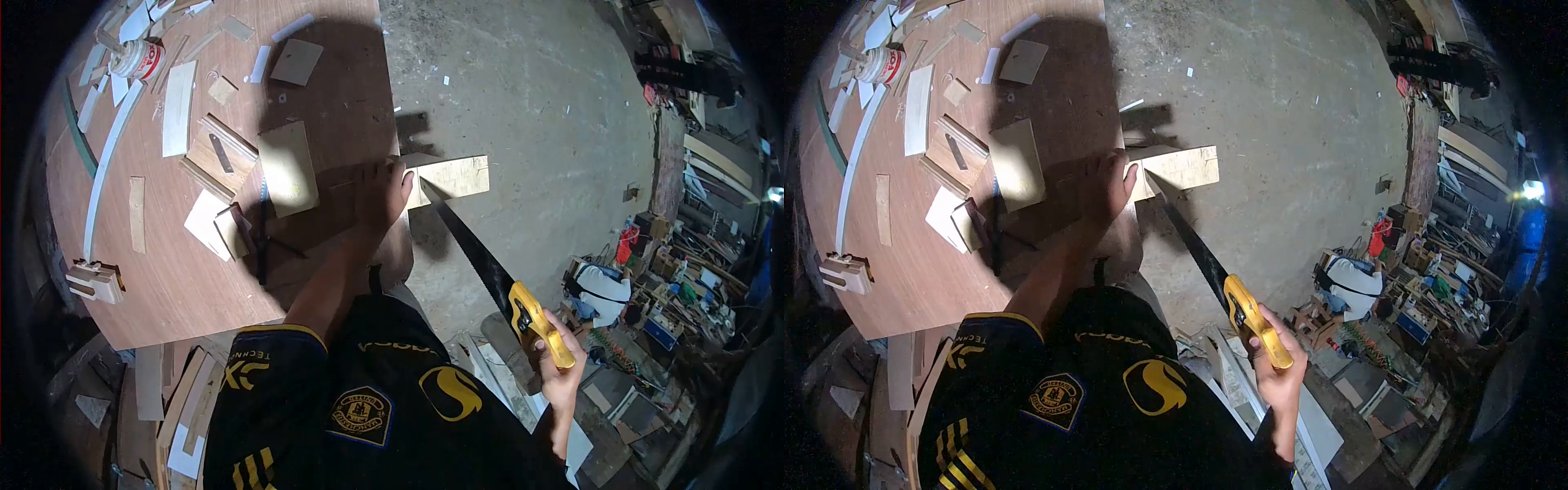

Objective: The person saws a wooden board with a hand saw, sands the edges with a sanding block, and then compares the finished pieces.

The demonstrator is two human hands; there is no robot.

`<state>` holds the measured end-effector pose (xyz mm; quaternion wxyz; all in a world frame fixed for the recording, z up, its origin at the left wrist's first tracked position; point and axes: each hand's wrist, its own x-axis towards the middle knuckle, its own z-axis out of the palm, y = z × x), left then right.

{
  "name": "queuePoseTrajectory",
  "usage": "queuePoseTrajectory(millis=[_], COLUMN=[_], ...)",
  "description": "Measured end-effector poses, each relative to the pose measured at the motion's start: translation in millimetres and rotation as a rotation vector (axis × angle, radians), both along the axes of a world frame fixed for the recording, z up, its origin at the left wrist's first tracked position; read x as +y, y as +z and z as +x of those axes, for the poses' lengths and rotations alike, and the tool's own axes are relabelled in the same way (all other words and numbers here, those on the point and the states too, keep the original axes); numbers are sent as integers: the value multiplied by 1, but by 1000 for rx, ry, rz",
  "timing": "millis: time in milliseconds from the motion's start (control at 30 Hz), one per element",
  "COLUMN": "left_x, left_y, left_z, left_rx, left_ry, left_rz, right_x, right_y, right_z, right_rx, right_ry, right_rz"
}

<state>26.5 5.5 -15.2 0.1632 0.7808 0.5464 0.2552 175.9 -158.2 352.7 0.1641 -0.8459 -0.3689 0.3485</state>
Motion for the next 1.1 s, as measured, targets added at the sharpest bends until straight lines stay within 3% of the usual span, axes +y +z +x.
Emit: queuePoseTrajectory(millis=[567, 733, 1100], left_x=[-1, 0, -1], left_y=[-5, -1, -2], left_z=[1, -1, 1], left_rx=[30, -31, 77], left_ry=[18, -25, -2], left_rz=[30, 31, 34], right_x=[9, 19, 145], right_y=[4, 11, 28], right_z=[-1, 1, -1], right_rx=[-15, 91, 377], right_ry=[7, -107, -137], right_rz=[-33, -165, -212])
